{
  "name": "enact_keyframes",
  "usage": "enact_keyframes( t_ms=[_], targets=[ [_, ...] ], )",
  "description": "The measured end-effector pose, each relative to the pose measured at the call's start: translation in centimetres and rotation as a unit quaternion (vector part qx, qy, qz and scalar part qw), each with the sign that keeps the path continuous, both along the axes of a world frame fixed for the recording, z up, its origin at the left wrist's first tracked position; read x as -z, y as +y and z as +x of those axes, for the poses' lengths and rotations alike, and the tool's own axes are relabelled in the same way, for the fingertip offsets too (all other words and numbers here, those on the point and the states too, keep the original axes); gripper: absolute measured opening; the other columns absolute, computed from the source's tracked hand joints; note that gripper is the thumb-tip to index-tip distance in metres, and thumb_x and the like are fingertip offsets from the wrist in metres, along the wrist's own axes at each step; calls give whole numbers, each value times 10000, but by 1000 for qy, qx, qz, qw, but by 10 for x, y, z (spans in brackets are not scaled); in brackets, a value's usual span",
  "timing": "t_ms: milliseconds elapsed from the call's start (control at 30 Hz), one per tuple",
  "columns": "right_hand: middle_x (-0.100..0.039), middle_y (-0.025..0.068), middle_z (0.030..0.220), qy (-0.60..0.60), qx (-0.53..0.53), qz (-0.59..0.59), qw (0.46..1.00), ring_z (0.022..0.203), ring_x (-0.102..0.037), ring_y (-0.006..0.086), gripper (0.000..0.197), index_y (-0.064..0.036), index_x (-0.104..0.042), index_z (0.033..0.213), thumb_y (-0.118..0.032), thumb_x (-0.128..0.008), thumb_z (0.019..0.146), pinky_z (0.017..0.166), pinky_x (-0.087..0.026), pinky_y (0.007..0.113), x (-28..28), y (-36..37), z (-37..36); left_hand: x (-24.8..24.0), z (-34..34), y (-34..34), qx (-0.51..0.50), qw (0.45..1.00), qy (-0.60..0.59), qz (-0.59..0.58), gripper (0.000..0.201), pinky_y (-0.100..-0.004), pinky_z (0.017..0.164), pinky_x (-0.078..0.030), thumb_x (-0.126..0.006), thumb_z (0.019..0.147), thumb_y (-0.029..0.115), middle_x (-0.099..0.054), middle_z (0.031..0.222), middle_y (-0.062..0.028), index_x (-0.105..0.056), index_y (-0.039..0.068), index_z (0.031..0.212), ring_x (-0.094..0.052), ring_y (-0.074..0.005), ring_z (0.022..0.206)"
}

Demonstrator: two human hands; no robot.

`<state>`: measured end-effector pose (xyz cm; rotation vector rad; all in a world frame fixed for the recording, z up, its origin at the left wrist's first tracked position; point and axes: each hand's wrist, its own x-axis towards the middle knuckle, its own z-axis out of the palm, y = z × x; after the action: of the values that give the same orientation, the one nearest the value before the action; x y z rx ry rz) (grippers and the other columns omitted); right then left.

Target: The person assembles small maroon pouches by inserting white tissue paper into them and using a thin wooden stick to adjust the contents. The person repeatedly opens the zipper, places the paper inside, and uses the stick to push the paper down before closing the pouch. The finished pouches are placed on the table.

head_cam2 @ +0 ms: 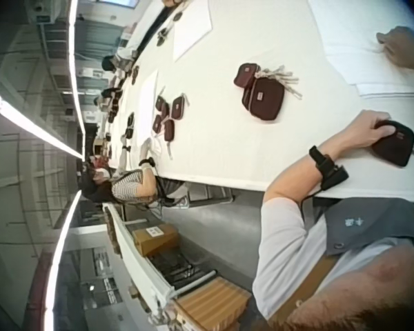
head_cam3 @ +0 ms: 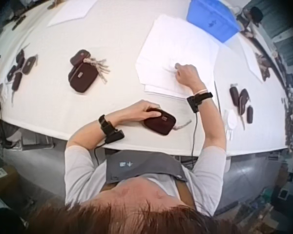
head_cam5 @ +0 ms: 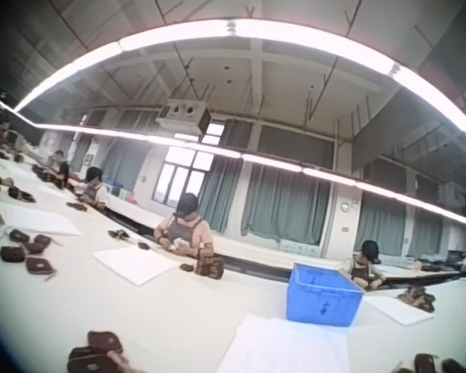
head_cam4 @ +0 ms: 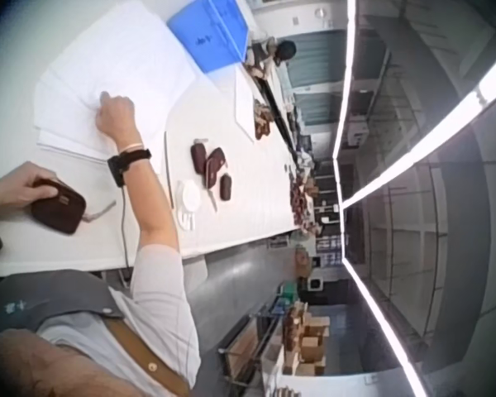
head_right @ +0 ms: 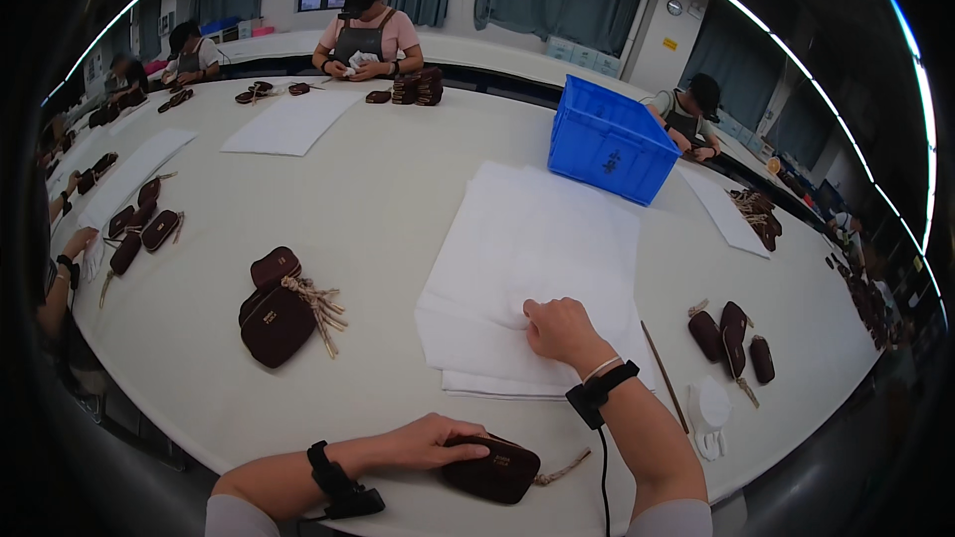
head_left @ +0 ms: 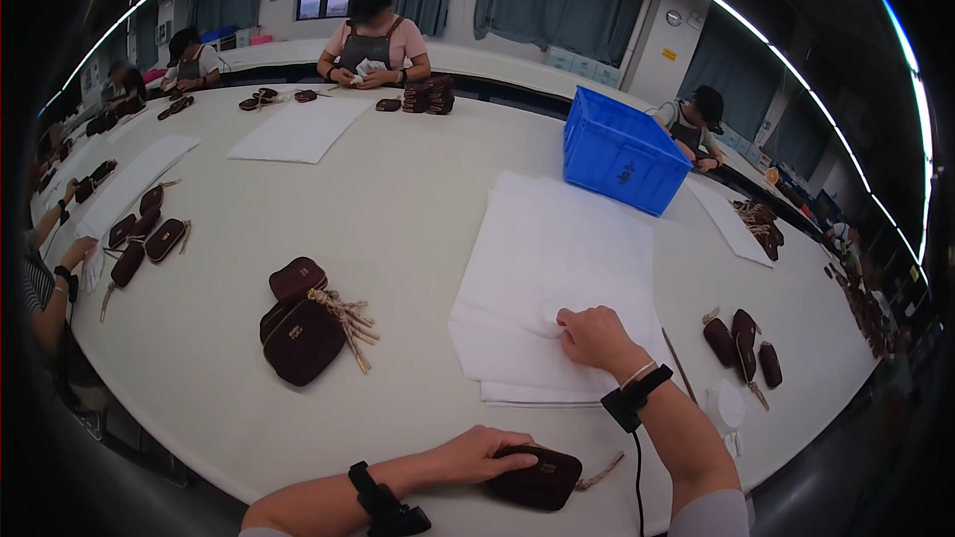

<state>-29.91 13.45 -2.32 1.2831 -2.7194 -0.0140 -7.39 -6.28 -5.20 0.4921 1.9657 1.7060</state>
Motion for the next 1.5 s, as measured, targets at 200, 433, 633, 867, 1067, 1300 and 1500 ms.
enact_keyframes(
  t_ms=[200,433,633,867,1067,1300,1500],
  targets=[
    [-737,92,770,-99,17,-174,980,702,-707,306,236,-85,-749,883,-302,-662,914,680,-550,408,6,25,-21,12,-2,1,-2,1000,27,-8,332,-265,729,-452,-562,1057,367,-641,870,-5,-661,84,1198,-508,-90,776],
    [-721,113,926,33,-17,-85,996,797,-713,299,432,-150,-659,1224,-450,-664,914,692,-547,410,4,4,21,12,-2,0,-13,999,32,-6,337,-281,750,-480,-558,1054,371,-674,874,-32,-662,85,1200,-548,-109,776],
    [-686,148,903,23,25,-8,999,802,-701,334,332,-135,-598,1215,-360,-608,971,690,-541,453,16,-4,20,12,-1,1,-9,1000,30,-5,337,-270,783,-486,-560,1057,358,-677,903,-17,-662,72,1203,-551,-90,812],
    [-751,113,919,-181,41,-147,972,850,-706,249,369,-93,-737,1101,-409,-716,911,778,-533,332,-7,30,-11,15,-2,-1,1,1000,-8,-7,327,-257,842,-466,-560,1064,332,-676,975,1,-658,72,1237,-532,-72,882],
    [-735,-9,946,-391,134,-233,880,877,-614,72,300,-135,-763,1191,-321,-705,963,830,-480,237,-6,47,-23,12,-2,-1,7,1000,9,-26,332,-254,842,-463,-564,1063,337,-665,965,2,-656,74,1244,-524,-70,886],
    [-735,31,990,-387,143,-289,864,908,-613,96,372,-25,-728,1210,-321,-660,995,874,-484,265,9,53,-27,13,0,2,-20,999,0,33,321,-274,846,-482,-566,1060,308,-700,982,-38,-658,68,1253,-574,-106,880],
    [-695,1,931,-367,133,-301,870,863,-567,87,343,3,-730,1111,-309,-630,1009,807,-467,274,16,55,-34,19,-4,1,-11,1000,-5,-10,333,-274,832,-478,-575,1055,324,-689,956,-35,-660,72,1256,-556,-104,859]
  ],
)
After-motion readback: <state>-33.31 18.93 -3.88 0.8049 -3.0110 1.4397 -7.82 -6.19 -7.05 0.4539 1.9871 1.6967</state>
